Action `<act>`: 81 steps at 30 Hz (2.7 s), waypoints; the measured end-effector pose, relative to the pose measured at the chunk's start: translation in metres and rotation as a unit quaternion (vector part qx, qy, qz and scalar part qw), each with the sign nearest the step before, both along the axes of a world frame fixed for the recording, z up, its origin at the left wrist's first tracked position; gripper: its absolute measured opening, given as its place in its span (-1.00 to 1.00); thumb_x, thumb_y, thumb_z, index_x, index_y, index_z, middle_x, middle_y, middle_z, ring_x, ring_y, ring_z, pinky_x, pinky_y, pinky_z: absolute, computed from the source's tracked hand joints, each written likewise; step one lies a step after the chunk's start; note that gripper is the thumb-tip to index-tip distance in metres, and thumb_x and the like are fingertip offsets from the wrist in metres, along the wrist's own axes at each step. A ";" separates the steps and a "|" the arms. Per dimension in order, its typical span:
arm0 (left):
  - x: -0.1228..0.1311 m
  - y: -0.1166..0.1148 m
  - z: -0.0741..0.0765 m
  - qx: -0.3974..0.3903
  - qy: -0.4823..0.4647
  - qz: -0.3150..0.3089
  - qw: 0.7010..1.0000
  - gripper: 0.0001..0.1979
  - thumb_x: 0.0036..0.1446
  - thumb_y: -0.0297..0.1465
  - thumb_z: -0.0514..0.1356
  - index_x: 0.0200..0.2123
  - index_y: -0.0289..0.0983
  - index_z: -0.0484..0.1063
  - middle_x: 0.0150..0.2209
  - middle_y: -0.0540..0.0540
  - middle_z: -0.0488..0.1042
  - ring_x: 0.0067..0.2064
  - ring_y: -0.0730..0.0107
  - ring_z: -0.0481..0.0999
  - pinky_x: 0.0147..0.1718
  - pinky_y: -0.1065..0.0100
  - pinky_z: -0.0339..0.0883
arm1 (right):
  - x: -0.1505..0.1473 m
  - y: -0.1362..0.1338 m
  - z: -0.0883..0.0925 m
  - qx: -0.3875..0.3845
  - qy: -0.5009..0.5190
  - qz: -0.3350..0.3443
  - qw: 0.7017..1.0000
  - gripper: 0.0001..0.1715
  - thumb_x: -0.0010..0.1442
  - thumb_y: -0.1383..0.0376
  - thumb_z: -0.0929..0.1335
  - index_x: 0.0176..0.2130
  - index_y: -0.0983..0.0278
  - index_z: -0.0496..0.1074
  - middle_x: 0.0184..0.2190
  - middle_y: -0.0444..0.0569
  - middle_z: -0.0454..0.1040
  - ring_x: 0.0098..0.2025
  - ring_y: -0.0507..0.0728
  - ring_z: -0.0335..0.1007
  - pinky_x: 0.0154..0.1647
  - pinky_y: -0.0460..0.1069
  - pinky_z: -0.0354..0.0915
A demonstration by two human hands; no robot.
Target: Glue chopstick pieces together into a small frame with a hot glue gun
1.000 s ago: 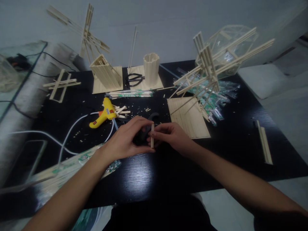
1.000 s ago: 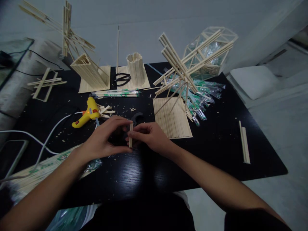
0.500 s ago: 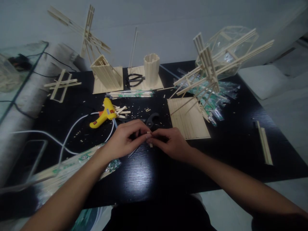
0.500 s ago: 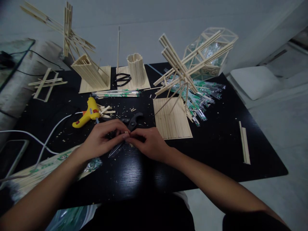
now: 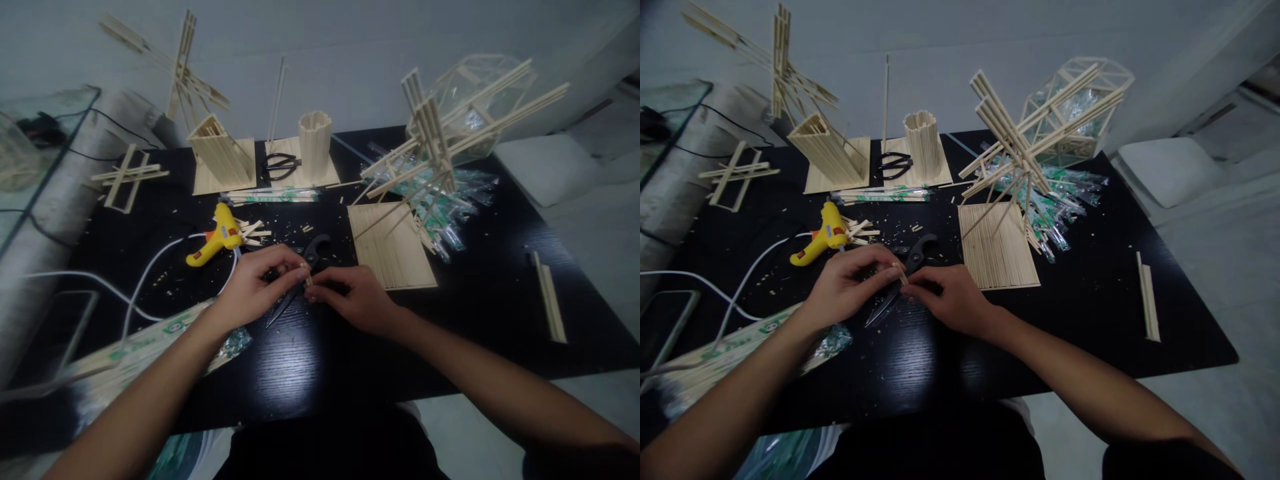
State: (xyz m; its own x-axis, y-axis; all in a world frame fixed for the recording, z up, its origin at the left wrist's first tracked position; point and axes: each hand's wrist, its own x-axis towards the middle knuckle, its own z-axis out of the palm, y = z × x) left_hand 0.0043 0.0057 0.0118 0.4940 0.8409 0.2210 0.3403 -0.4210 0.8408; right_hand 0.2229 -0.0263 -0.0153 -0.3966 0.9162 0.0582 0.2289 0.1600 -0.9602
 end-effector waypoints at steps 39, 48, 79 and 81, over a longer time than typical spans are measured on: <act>0.000 0.000 0.002 -0.010 -0.007 -0.013 1.000 -0.90 0.24 -0.39 0.36 -0.33 -0.28 0.62 -0.36 -0.03 0.64 -0.35 0.46 0.60 -0.32 0.49 0.41 | -0.001 0.000 -0.005 0.120 -0.039 -0.006 0.992 -0.90 0.31 0.27 0.47 -0.21 0.25 0.65 -0.36 -0.14 0.69 -0.41 -0.01 0.54 -0.32 -0.12 0.35; -0.002 0.000 -0.001 0.009 0.012 0.007 1.000 -0.89 0.29 -0.40 0.31 -0.30 -0.28 0.62 -0.35 -0.02 0.63 -0.33 0.51 0.58 -0.32 0.51 0.39 | 0.000 -0.001 -0.006 0.121 -0.056 -0.005 0.991 -0.89 0.31 0.28 0.48 -0.23 0.27 0.65 -0.39 -0.13 0.67 -0.42 -0.01 0.52 -0.33 -0.11 0.32; -0.014 0.016 0.005 0.122 0.424 0.040 0.897 -0.73 0.37 -0.41 0.14 0.07 -0.31 0.48 -0.01 -0.26 0.49 0.02 0.06 0.52 0.06 0.09 0.41 | 0.005 0.016 -0.014 -0.049 0.143 -0.074 0.986 -0.55 0.24 0.26 0.47 0.12 0.12 0.45 -0.33 -0.17 0.57 -0.35 0.05 0.59 -0.27 0.01 0.61; -0.014 0.019 0.007 0.124 0.462 0.039 0.877 -0.75 0.36 -0.43 0.14 0.04 -0.31 0.49 -0.03 -0.27 0.50 0.01 0.04 0.52 0.05 0.09 0.40 | 0.004 0.015 -0.012 -0.045 0.137 -0.078 0.986 -0.56 0.24 0.25 0.47 0.10 0.12 0.45 -0.34 -0.17 0.56 -0.36 0.06 0.58 -0.27 0.03 0.62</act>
State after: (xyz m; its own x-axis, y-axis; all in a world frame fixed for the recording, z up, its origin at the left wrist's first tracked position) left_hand -0.0098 0.0248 0.0188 0.5024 0.8623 -0.0627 0.8639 -0.4977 0.0771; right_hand 0.2270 -0.0109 -0.0269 -0.2315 0.9711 0.0588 -0.0261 0.0543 -0.9982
